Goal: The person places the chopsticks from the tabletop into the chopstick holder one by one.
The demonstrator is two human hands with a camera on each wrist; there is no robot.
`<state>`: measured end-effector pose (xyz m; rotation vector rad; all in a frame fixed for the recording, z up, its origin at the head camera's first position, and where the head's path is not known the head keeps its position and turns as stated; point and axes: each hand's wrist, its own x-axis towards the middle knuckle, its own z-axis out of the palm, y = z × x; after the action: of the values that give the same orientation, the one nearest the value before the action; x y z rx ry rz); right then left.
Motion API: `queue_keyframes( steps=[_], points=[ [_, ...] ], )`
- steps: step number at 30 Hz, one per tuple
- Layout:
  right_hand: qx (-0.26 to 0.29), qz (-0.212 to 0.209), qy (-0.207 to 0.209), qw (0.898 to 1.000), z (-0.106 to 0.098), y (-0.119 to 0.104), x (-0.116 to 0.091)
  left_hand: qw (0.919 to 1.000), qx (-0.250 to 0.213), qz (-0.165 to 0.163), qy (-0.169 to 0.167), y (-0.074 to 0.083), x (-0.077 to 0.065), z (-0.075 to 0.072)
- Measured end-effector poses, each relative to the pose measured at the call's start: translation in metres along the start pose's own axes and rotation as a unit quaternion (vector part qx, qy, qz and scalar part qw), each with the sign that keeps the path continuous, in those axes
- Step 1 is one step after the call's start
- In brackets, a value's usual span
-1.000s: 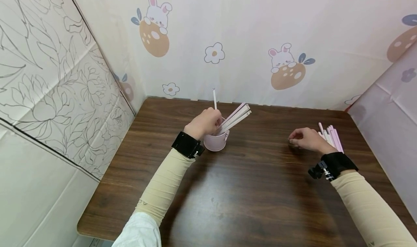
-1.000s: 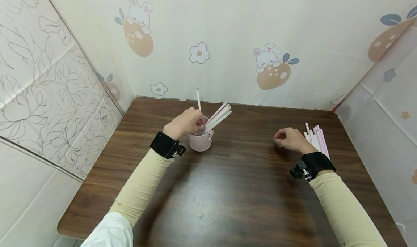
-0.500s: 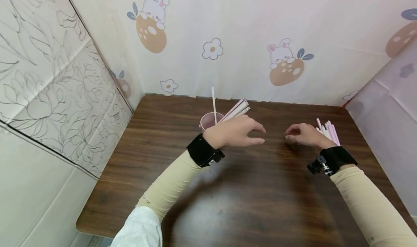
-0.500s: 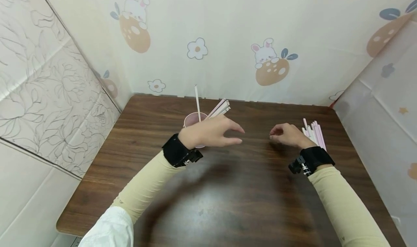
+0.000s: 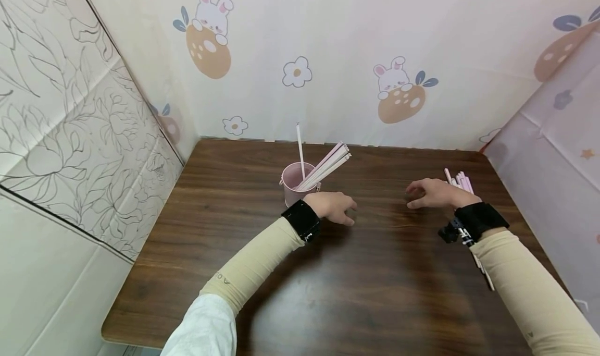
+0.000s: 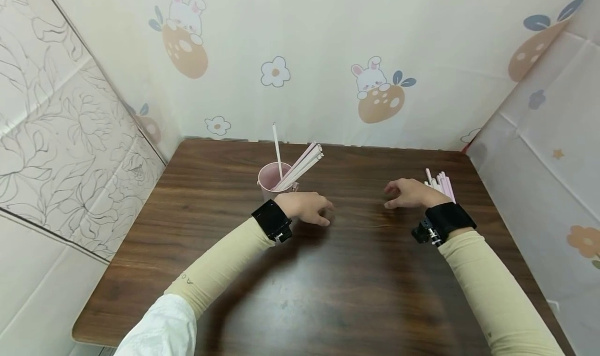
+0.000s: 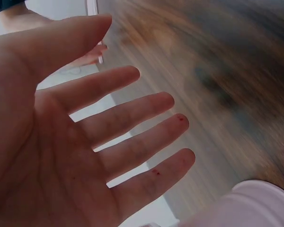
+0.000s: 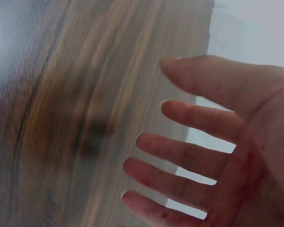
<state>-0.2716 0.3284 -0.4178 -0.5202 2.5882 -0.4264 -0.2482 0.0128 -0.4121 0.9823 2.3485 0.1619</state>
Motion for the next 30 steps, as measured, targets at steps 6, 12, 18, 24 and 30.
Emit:
queue_keyframes(
  steps=[6,12,18,24,30],
  points=[
    [-0.028,0.016,0.011,0.999,-0.003,0.013,0.003,1.0000,-0.005,-0.001,0.007,-0.007,-0.001,0.003],
    [-0.068,0.077,0.029,0.994,-0.012,0.040,0.007,1.0000,-0.003,-0.001,0.006,-0.006,-0.003,0.005],
    [-0.061,0.154,0.026,0.986,-0.018,0.065,0.006,0.9999,0.002,-0.009,0.004,-0.007,-0.004,0.007],
    [-0.043,0.197,0.055,0.978,-0.016,0.076,0.001,1.0000,0.004,-0.002,0.000,-0.007,-0.002,0.009],
    [-0.014,0.228,0.071,0.971,-0.016,0.072,-0.001,1.0000,-0.001,-0.004,0.001,-0.008,0.000,0.010]
  ],
)
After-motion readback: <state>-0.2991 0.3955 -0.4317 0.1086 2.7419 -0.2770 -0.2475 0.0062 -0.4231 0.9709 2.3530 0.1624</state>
